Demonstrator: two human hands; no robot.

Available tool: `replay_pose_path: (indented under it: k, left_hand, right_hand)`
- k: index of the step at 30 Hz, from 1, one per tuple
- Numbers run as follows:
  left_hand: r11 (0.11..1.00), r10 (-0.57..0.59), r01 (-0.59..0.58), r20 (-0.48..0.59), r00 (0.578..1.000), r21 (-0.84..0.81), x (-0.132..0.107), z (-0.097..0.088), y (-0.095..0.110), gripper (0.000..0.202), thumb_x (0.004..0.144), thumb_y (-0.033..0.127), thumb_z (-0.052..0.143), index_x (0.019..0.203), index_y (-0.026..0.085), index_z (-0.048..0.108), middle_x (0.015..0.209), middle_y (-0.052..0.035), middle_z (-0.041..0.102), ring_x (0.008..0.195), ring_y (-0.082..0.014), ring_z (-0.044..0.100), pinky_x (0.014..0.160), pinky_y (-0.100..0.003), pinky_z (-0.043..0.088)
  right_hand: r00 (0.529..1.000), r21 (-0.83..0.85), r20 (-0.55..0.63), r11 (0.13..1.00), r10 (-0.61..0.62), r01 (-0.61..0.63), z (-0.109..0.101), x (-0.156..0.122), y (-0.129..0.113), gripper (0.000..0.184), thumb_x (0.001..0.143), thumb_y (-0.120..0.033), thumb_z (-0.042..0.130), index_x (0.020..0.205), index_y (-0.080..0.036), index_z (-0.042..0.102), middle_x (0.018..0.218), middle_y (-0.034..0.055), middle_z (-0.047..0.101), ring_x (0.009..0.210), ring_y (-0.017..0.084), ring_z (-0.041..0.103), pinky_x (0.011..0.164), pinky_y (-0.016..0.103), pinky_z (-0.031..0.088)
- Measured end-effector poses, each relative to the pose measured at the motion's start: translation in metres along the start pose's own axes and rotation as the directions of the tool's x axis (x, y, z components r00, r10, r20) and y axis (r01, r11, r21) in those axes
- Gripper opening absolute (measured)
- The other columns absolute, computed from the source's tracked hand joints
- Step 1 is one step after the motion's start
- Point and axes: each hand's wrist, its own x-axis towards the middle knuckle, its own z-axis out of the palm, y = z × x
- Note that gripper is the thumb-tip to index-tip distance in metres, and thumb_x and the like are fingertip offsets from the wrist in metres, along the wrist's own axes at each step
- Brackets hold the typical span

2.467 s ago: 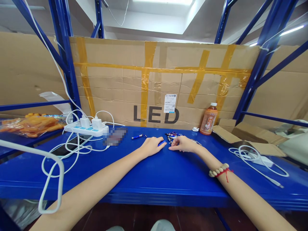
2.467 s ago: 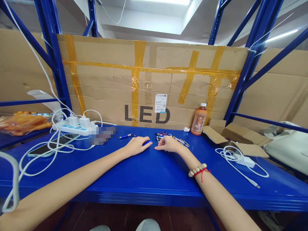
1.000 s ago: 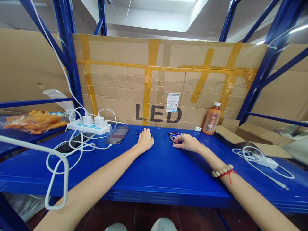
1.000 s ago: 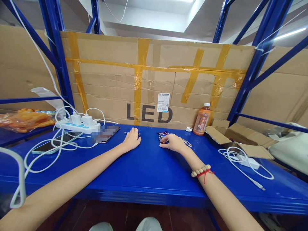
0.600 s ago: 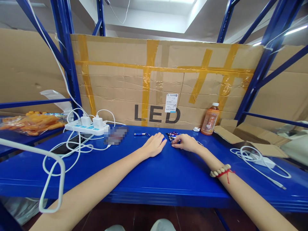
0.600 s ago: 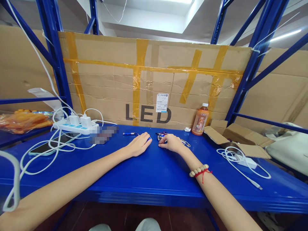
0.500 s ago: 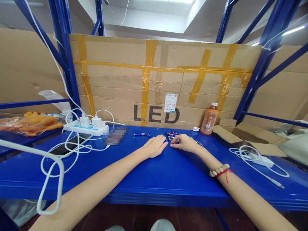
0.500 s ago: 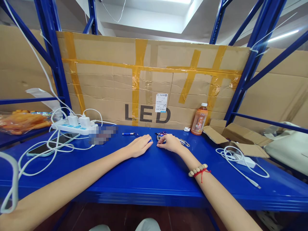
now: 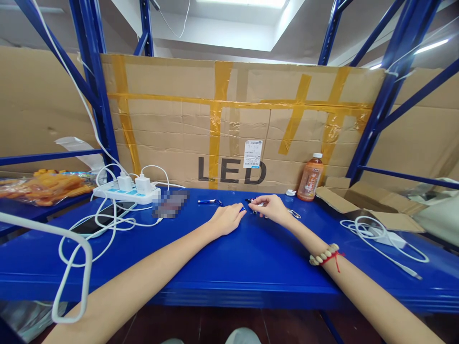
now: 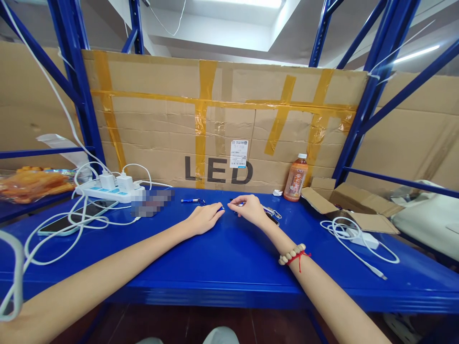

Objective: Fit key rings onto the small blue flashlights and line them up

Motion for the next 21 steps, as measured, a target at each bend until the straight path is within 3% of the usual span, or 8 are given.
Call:
replay_pose_path:
  k: [4, 8, 12, 21]
  left_hand:
    - [1.000, -0.012, 0.012, 0.019, 1.000, 0.008, 0.000, 0.000, -0.001, 0.037, 0.091, 0.038, 0.018, 0.107, 0.019, 0.044, 0.103, -0.0077, 0.062, 0.092, -0.0231, 0.060, 0.070, -0.031, 0.045]
    - [1.000, -0.014, 0.014, 0.009, 1.000, 0.019, 0.000, -0.003, 0.001, 0.036, 0.091, 0.037, 0.017, 0.109, 0.018, 0.043, 0.099, -0.0090, 0.062, 0.091, -0.0235, 0.060, 0.067, -0.030, 0.045]
    - [0.999, -0.037, 0.037, 0.024, 0.999, 0.008, -0.001, -0.005, 0.002, 0.037, 0.091, 0.037, 0.015, 0.107, 0.018, 0.043, 0.097, -0.0092, 0.063, 0.091, -0.0238, 0.060, 0.066, -0.030, 0.044]
    - [0.999, -0.034, 0.034, 0.038, 0.999, 0.013, -0.001, -0.005, 0.002, 0.035, 0.091, 0.037, 0.015, 0.104, 0.020, 0.042, 0.095, -0.0079, 0.062, 0.088, -0.0224, 0.060, 0.066, -0.030, 0.044]
  right_hand:
    - [0.997, 0.220, 0.070, 0.975, 0.012, -0.027, 0.005, -0.003, -0.010, 0.038, 0.065, -0.048, 0.061, 0.079, -0.013, 0.067, 0.050, 0.0003, 0.057, 0.044, 0.008, 0.050, 0.041, 0.018, 0.037]
    - [0.993, 0.321, 0.102, 0.943, 0.064, -0.094, 0.005, -0.006, -0.016, 0.040, 0.065, -0.048, 0.062, 0.084, -0.013, 0.068, 0.054, 0.0007, 0.058, 0.045, 0.006, 0.047, 0.040, 0.016, 0.035]
    - [0.995, 0.329, 0.075, 0.940, 0.065, -0.086, 0.005, -0.005, -0.013, 0.040, 0.065, -0.046, 0.063, 0.085, -0.012, 0.068, 0.055, 0.0009, 0.058, 0.045, 0.005, 0.045, 0.040, 0.016, 0.034]
    - [0.991, 0.269, 0.110, 0.962, -0.079, 0.047, 0.006, -0.004, -0.009, 0.038, 0.065, -0.047, 0.063, 0.081, -0.013, 0.068, 0.064, 0.0024, 0.061, 0.047, 0.006, 0.048, 0.041, 0.018, 0.036]
